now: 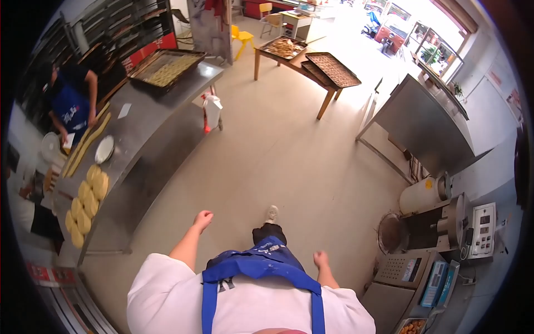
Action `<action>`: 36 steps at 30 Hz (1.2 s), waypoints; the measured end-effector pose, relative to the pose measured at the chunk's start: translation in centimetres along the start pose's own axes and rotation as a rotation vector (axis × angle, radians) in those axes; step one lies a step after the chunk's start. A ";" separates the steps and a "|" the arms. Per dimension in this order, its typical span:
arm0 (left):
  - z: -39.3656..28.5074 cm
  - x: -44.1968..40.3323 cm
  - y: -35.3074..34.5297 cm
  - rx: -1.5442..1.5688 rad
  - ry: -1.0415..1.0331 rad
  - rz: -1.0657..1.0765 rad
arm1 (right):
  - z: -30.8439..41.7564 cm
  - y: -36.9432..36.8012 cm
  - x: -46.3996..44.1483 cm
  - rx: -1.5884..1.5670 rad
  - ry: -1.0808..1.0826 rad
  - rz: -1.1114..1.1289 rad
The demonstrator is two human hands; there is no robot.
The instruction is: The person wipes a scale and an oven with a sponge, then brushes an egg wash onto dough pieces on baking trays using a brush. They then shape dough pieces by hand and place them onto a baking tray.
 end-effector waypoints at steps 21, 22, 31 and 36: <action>-0.2 -12.2 -3.3 -0.140 0.572 0.097 | 45.6 9.1 -42.8 -0.241 0.311 -0.084; -1.3 -14.3 -3.4 -0.157 0.556 0.111 | 48.3 8.7 -43.1 -0.273 0.318 -0.077; -24.1 -43.3 -6.1 -0.298 0.272 0.197 | 34.0 -4.3 -46.9 0.411 0.017 0.435; -46.3 -50.1 -6.5 -0.191 -0.162 -0.003 | 29.4 3.1 -40.6 -0.032 -0.609 0.226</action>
Point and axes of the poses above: each hand's wrist, its own x-axis away from the middle knuckle, its own y-axis out of the back of the hand, z = x × y, the point moved 9 cm from there along -x, towards the middle knuckle, and after that the axes turned 6 degrees about -z, right-handed, at the moved point
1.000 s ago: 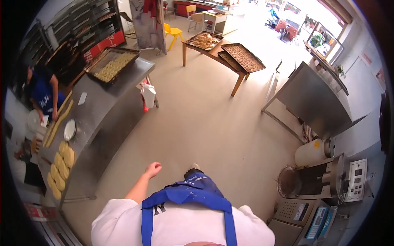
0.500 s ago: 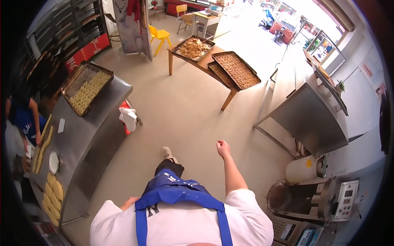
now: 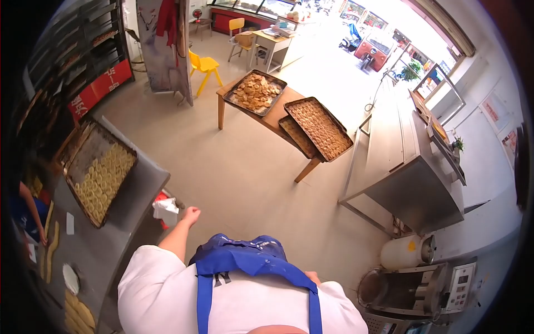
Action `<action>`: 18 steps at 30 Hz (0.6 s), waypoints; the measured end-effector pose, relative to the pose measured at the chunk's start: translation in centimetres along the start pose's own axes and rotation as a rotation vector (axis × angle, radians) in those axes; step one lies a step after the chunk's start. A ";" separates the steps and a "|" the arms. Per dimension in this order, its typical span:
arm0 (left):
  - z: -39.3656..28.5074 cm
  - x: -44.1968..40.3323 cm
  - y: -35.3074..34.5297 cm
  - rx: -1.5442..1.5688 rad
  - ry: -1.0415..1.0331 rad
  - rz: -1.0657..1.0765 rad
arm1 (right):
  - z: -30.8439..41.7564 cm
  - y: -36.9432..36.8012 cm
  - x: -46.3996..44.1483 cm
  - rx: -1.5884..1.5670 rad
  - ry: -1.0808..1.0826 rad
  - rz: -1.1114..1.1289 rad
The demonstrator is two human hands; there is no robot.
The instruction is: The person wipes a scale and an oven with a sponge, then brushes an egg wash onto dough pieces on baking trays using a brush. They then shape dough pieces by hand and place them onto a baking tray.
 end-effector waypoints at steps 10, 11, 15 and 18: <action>1.6 -5.9 -3.7 -0.034 -0.075 0.140 | 11.1 -0.2 -4.6 0.271 0.169 0.178; 5.8 -6.1 -4.1 -0.102 0.030 0.207 | 13.9 -0.8 -6.0 0.360 0.261 0.199; 23.6 -2.7 -2.8 -0.267 0.441 0.308 | 30.0 -3.3 -10.2 0.782 0.840 0.092; 23.9 3.9 3.1 0.103 0.837 -0.129 | 40.4 -4.9 -25.0 0.709 0.370 0.096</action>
Point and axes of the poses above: each hand's wrist, its own x-axis away from the middle knuckle, its own y-axis out of the back of the hand, z = x × y, the point moved 9 cm from there along -x, towards the middle knuckle, and after that the axes turned 6 degrees about -z, right-handed, at the moved point
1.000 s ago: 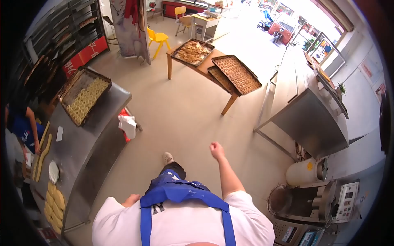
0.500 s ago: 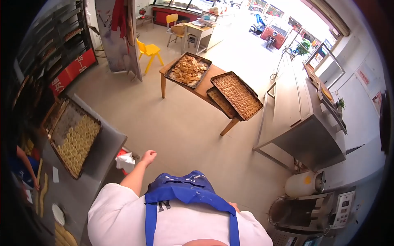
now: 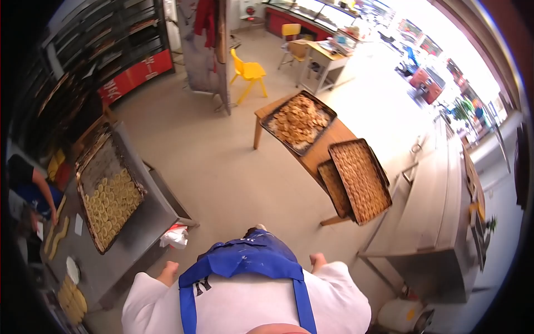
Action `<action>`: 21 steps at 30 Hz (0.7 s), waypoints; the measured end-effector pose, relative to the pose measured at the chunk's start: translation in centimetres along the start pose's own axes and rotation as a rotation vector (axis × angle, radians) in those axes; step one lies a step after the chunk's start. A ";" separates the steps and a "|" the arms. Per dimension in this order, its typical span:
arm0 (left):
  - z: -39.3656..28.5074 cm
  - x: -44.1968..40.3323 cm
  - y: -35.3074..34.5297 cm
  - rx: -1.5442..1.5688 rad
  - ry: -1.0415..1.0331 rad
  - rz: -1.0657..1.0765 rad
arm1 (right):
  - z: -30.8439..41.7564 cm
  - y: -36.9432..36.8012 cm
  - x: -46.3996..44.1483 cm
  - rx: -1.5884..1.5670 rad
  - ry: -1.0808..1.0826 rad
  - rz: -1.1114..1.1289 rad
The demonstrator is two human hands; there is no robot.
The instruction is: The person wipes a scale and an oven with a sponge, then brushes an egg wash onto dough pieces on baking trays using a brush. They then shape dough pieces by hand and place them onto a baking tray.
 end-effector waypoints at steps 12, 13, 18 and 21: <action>-9.7 9.8 -6.5 0.394 0.119 0.066 | 50.1 32.1 12.0 -0.148 0.778 -0.327; -11.3 9.1 -6.4 0.387 0.112 0.071 | 52.3 31.1 12.5 -0.139 0.813 -0.283; -19.3 2.5 -3.5 0.335 0.068 0.091 | 55.9 24.3 11.5 0.234 0.998 -0.282; -25.5 -2.6 -0.8 0.306 0.010 0.105 | 52.2 24.6 7.7 0.305 0.828 -0.221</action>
Point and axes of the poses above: each hand's wrist, its own x-axis away from the middle knuckle, its own y-axis out of the back of the hand, z = x × y, the point moved 9 cm from there along -x, towards the middle knuckle, and after that the axes turned 6 degrees about -z, right-handed, at the moved point
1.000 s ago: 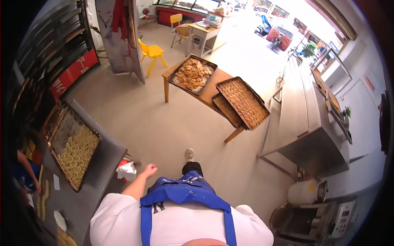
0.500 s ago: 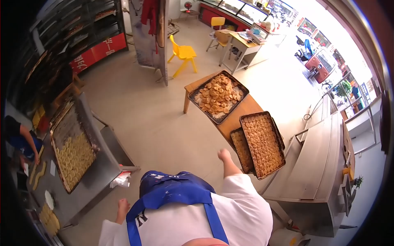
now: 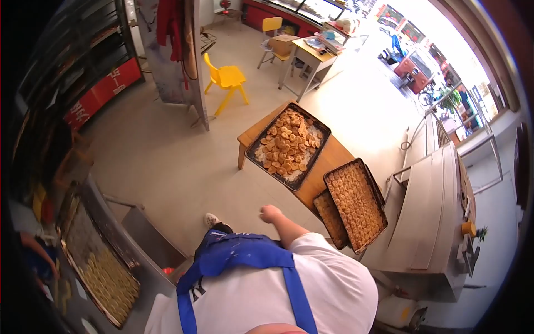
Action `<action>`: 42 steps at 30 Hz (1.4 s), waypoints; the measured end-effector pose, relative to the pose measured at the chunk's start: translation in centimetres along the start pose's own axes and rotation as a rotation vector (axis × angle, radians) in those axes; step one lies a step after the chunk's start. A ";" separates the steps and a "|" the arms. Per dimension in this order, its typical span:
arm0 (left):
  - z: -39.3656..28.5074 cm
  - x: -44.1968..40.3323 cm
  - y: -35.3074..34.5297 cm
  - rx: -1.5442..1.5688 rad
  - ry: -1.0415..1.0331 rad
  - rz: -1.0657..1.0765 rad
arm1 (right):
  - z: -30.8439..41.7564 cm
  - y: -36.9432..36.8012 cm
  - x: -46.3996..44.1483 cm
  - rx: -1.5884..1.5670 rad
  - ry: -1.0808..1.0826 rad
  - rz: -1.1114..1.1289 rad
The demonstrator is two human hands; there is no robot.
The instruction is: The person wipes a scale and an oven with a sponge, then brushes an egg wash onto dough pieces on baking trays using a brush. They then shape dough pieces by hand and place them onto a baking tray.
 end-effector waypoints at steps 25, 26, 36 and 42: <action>-37.1 -6.2 1.5 -0.539 -1.531 -0.249 | 1.7 13.8 -22.1 -0.084 -0.487 -0.043; -35.9 -6.2 2.9 -0.489 -1.486 -0.381 | 3.5 13.9 -26.4 -0.038 -0.400 -0.018; -19.2 -9.5 0.2 -0.171 0.234 -0.285 | 41.8 12.9 -53.7 0.573 0.791 0.176; -22.2 -5.3 -2.7 0.845 0.657 -0.804 | 57.6 14.7 -53.9 0.535 1.047 0.227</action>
Point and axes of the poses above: each hand's wrist, its own x-axis away from the middle knuckle, its own y-axis out of the back of the hand, z = x × y, the point moved 9 cm from there along -x, towards the middle knuckle, and after that the axes turned 6 degrees about -z, right-handed, at the moved point
